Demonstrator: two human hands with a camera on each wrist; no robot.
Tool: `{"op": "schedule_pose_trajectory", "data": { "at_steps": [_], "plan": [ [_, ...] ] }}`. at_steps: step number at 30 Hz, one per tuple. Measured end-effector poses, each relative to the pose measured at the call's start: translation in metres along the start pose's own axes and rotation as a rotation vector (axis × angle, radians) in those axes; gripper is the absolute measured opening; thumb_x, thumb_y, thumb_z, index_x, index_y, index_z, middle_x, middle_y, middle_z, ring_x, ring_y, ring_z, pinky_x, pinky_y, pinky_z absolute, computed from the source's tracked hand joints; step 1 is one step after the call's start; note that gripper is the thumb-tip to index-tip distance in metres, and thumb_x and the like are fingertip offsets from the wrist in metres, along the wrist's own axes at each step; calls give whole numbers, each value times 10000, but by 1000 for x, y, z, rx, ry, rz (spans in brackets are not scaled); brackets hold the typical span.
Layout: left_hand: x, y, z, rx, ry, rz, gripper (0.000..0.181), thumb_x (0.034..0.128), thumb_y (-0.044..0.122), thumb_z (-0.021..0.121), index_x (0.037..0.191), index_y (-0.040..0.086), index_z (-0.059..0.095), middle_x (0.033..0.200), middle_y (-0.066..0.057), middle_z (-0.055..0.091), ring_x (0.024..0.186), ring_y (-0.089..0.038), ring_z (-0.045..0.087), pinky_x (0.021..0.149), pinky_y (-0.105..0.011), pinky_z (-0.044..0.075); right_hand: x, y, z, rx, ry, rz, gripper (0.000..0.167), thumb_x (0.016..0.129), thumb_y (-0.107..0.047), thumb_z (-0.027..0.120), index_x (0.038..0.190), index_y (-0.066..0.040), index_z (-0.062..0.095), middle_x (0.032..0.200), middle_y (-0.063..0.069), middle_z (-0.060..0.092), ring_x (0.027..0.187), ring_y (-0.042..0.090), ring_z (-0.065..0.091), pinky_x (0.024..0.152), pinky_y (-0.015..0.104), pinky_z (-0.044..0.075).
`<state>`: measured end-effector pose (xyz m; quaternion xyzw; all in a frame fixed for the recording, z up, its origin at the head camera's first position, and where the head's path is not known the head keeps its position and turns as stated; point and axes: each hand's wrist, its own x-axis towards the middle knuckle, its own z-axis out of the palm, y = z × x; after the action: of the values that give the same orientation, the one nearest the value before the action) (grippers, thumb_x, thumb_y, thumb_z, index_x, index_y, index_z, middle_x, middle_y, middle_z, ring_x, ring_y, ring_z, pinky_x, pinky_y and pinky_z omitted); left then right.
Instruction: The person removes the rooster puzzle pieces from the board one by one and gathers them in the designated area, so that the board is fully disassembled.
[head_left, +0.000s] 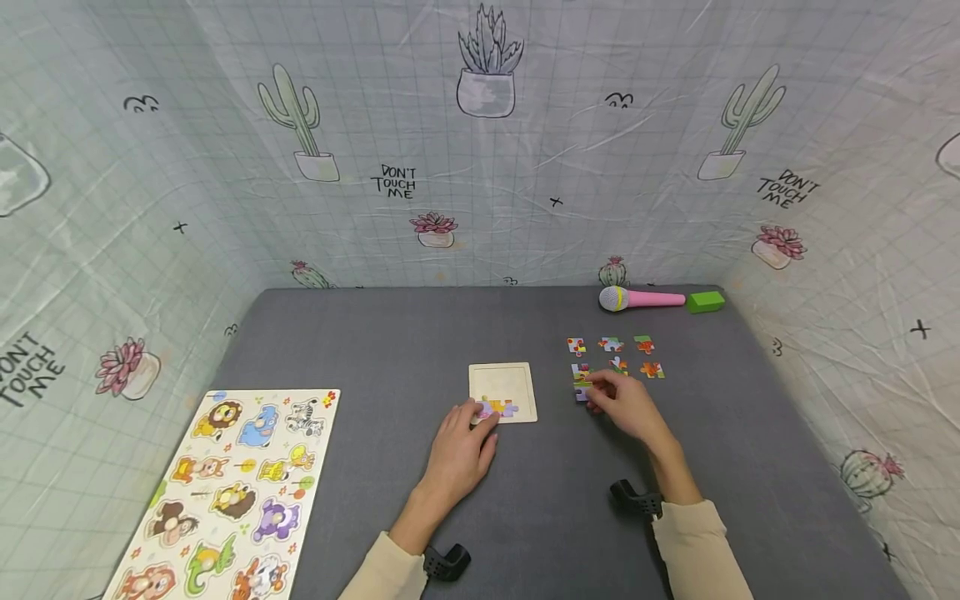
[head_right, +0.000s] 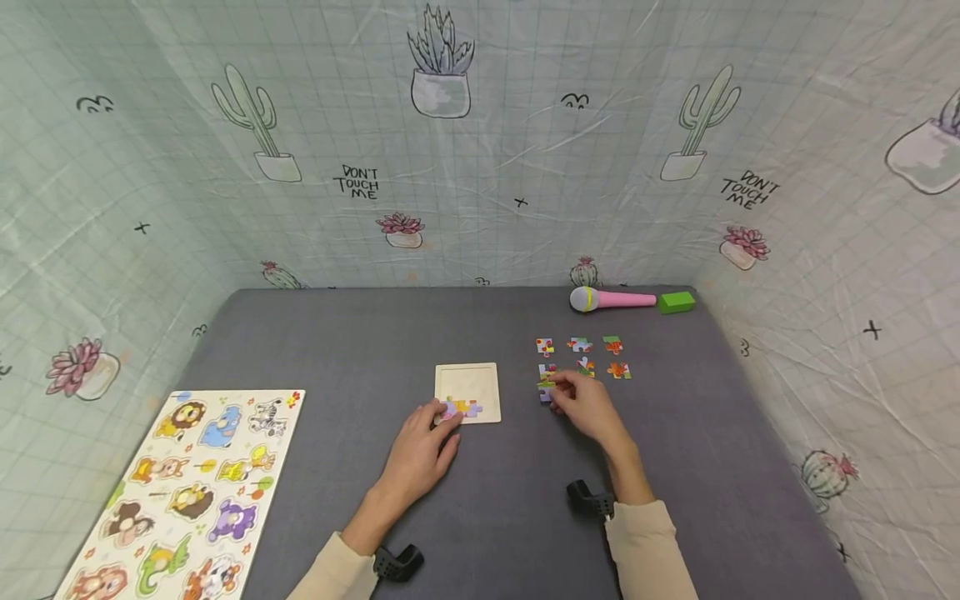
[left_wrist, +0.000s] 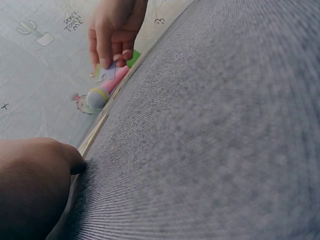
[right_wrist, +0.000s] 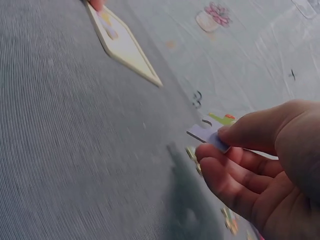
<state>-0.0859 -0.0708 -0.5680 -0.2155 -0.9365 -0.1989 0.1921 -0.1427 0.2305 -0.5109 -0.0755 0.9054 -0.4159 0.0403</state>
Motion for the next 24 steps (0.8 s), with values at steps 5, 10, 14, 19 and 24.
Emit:
{"op": "schedule_pose_trajectory", "data": {
  "at_steps": [5,10,14,19,24],
  "plan": [
    [1,0,1,-5,20,7,288,917,222,703,1186,125,735,1227,-135,616,1188,-335,618,1101,-507,456,-6,10,-14,11,49,53,245,946,-96,677,1162,19,663,915,144,701,735,140,700,636,236,578],
    [1,-1,2,-3,37,14,286,899,220,721,1167,122,741,1211,-135,618,1175,-341,620,1091,-513,459,-12,21,-28,2,93,103,258,953,-128,681,1152,32,647,941,168,701,735,134,705,644,253,598],
    [0,-1,2,-4,41,19,285,900,221,722,1167,124,741,1209,-136,620,1172,-342,620,1088,-514,460,-18,32,-37,-3,128,128,277,960,-151,676,1156,43,647,951,185,711,719,133,704,633,251,592],
    [0,-1,2,-7,36,20,286,906,220,719,1174,123,740,1211,-136,618,1154,-327,623,1086,-511,465,-26,42,-46,-45,149,138,284,978,-168,652,1168,44,648,958,194,712,707,119,695,620,228,577],
    [0,0,1,-7,13,4,290,919,226,707,1190,127,734,1233,-133,615,1201,-331,611,1106,-506,452,-31,51,-52,-61,164,171,289,988,-159,634,1168,67,646,926,194,708,687,105,675,593,220,564]
  ]
}}
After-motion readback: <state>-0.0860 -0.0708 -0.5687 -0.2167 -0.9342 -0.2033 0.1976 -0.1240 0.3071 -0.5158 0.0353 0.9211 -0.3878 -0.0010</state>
